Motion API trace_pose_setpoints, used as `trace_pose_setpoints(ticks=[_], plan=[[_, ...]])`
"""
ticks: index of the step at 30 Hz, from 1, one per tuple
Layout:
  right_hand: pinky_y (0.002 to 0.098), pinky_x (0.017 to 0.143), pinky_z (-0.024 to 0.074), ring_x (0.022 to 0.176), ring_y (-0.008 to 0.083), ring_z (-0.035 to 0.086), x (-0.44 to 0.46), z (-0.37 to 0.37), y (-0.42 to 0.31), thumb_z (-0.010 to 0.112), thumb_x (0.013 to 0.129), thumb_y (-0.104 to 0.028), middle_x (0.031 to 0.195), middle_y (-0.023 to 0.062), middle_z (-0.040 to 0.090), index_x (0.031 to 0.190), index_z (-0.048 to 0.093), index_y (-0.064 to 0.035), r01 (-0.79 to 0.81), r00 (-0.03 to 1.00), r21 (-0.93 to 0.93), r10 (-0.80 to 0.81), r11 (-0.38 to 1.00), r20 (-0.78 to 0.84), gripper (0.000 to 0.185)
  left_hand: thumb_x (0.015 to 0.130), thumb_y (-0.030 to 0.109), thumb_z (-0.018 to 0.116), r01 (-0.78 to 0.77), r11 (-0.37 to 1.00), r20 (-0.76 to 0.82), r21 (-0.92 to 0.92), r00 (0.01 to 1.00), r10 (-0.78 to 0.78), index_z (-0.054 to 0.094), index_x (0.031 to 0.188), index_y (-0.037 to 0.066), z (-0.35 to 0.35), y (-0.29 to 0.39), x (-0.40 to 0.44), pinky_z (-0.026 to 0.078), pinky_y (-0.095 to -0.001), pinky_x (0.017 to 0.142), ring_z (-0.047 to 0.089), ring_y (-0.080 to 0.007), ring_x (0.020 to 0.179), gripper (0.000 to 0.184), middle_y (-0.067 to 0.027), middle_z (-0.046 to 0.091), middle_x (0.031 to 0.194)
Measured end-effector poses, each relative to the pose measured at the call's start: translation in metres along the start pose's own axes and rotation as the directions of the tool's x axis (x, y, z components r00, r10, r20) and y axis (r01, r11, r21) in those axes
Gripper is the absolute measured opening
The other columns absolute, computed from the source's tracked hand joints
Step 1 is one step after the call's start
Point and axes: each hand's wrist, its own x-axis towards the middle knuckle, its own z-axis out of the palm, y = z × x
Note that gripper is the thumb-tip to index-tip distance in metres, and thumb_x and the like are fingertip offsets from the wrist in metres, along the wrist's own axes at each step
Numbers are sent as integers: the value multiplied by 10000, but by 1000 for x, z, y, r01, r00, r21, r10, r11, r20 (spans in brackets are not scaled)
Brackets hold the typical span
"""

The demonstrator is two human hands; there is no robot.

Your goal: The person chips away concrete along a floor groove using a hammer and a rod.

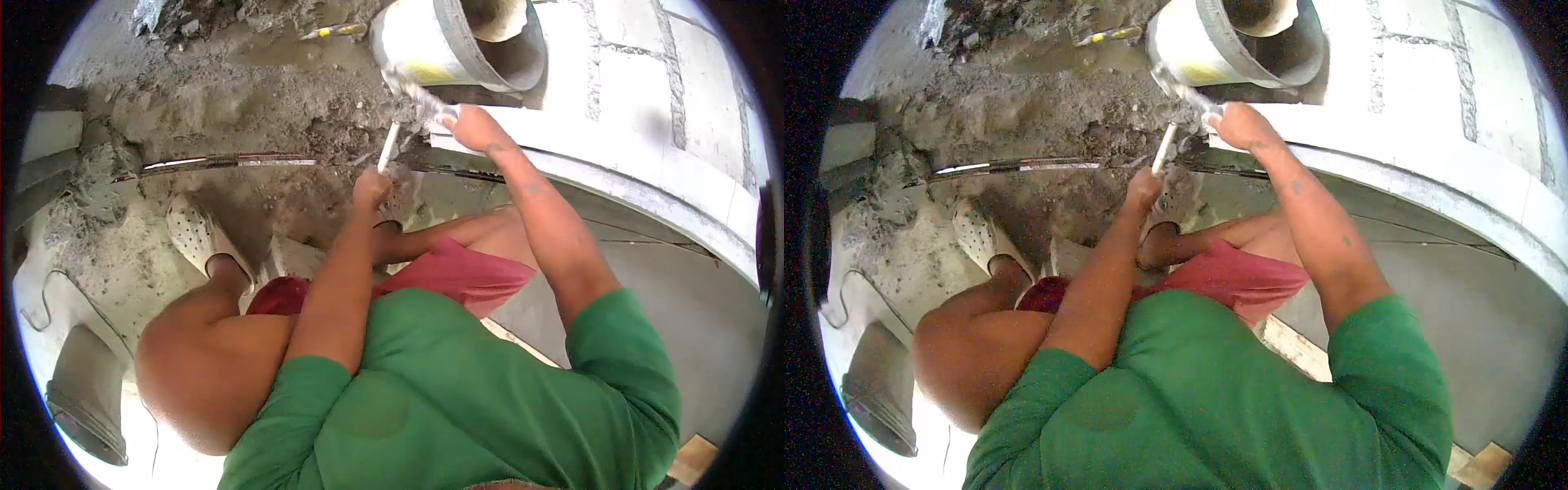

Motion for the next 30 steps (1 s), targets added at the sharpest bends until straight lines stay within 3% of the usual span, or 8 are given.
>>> trace_pose_setpoints(ticks=[5,12,15,20,24,25,27,30], plan=[[517,826,499,919,509,608,-15,-61,-33,587,926,-382,898,334,634,916,618,67,301,857,134,-206,944,-472,451,967,403,540,-135,972,-333,-195,941,64,615,984,11,-22,2,-11,473,-521,802,618,-460,953,399,-282,656,956],[511,824,501,930,497,617,-34,-102,-78,597,928,-405,907,327,641,972,626,49,312,855,241,-160,919,-494,457,961,390,550,-124,979,-416,160,891,181,596,954,20,-17,41,-23,502,-549,774,639,-472,884,372,-279,658,916],[508,829,504,938,489,623,-31,-100,-85,607,922,-422,927,326,643,1004,634,46,355,815,234,-178,905,-551,476,970,379,524,-73,987,-387,146,914,125,589,1008,31,-18,46,-24,514,-545,794,651,-452,911,356,-263,671,953],[514,845,508,943,452,650,-13,-31,-62,593,931,-395,966,292,670,1043,651,24,61,935,-16,-62,998,-348,438,977,378,505,-79,983,-350,165,927,133,574,1048,35,-31,56,-27,510,-546,810,656,-442,930,357,-246,681,970],[536,877,494,965,458,647,1,44,8,567,934,-427,1009,260,687,1062,649,24,-84,985,-145,105,986,141,476,972,378,500,-103,963,-238,249,957,164,556,1123,54,-26,54,-30,501,-541,855,646,-450,982,362,-252,681,1007],[536,877,494,965,458,647,2,44,3,567,934,-427,1009,260,687,1062,649,24,-77,986,-144,97,987,138,476,963,387,511,-90,978,-215,189,968,131,549,1151,54,-15,51,-26,502,-535,861,644,-452,991,384,-256,679,1023],[532,872,496,960,478,636,-7,51,2,559,935,-428,988,272,682,1048,659,22,124,959,28,-113,992,-261,474,944,388,542,-112,988,-239,104,962,134,566,1164,38,7,38,-7,527,-490,827,652,-462,989,415,-265,681,1033],[539,849,503,949,494,631,-7,-2,-30,596,918,-431,933,341,650,986,662,68,94,956,130,-54,987,-288,507,943,379,583,185,832,268,-522,962,-46,643,931,75,-45,54,-23,436,-394,461,553,-219,523,310,-75,583,678]])
